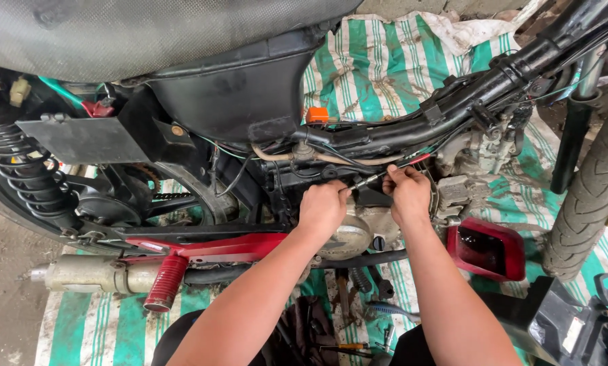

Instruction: The person is performing maintenance on a motorcycle engine, specifically connecting and adjusting components around the carburetor area.

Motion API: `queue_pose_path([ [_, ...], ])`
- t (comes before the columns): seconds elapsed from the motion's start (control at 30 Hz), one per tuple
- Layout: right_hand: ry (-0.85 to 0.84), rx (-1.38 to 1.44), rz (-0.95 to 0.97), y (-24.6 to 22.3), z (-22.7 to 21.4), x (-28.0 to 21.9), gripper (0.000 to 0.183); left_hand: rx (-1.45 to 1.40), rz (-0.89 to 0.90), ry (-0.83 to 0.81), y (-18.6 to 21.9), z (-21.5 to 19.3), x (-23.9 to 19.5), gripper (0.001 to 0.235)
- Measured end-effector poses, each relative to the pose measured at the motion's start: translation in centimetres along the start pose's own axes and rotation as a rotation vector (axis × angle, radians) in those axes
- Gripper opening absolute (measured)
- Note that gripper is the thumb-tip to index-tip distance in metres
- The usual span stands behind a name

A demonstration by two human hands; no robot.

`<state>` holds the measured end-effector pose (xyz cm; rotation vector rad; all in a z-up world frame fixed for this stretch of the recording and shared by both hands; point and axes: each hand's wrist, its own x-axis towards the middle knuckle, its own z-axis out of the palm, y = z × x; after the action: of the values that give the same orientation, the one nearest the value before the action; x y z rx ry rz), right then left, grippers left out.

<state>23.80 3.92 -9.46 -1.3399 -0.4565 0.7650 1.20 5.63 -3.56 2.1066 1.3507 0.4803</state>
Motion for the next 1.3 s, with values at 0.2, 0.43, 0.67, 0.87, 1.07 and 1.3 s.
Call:
queue_pose_path([
  [0.2, 0.034, -0.064, 0.009, -1.0, 1.2, -0.6, 0.022, 0.002, -0.004, 0.012, 0.6, -0.5, -0.4, 0.031],
  [0.43, 0.016, -0.210, -0.013, -2.0, 1.9, -0.9, 0.025, 0.037, -0.049, -0.066, 0.3, -1.6, 0.7, 0.031],
  [0.67, -0.046, -0.299, -0.063, -2.8, 1.1, -1.7, 0.026, -0.237, -0.062, -0.234, 0.2, -6.6, 0.0, 0.037],
  [0.87, -0.081, -0.302, -0.076, -3.4, 0.9, -2.2, 0.023, -0.328, -0.078, -0.401, -1.2, -11.6, -1.0, 0.032],
  [1.07, -0.096, -0.305, -0.090, -3.0, 0.5, -1.9, 0.023, -0.191, -0.044, -0.469, -5.3, -8.9, 0.4, 0.026],
  [1.3, -0.090, -0.300, -0.120, -2.0, 0.1, -1.3, 0.023, -0.148, -0.046, -0.443, -6.6, -7.3, 0.5, 0.018],
])
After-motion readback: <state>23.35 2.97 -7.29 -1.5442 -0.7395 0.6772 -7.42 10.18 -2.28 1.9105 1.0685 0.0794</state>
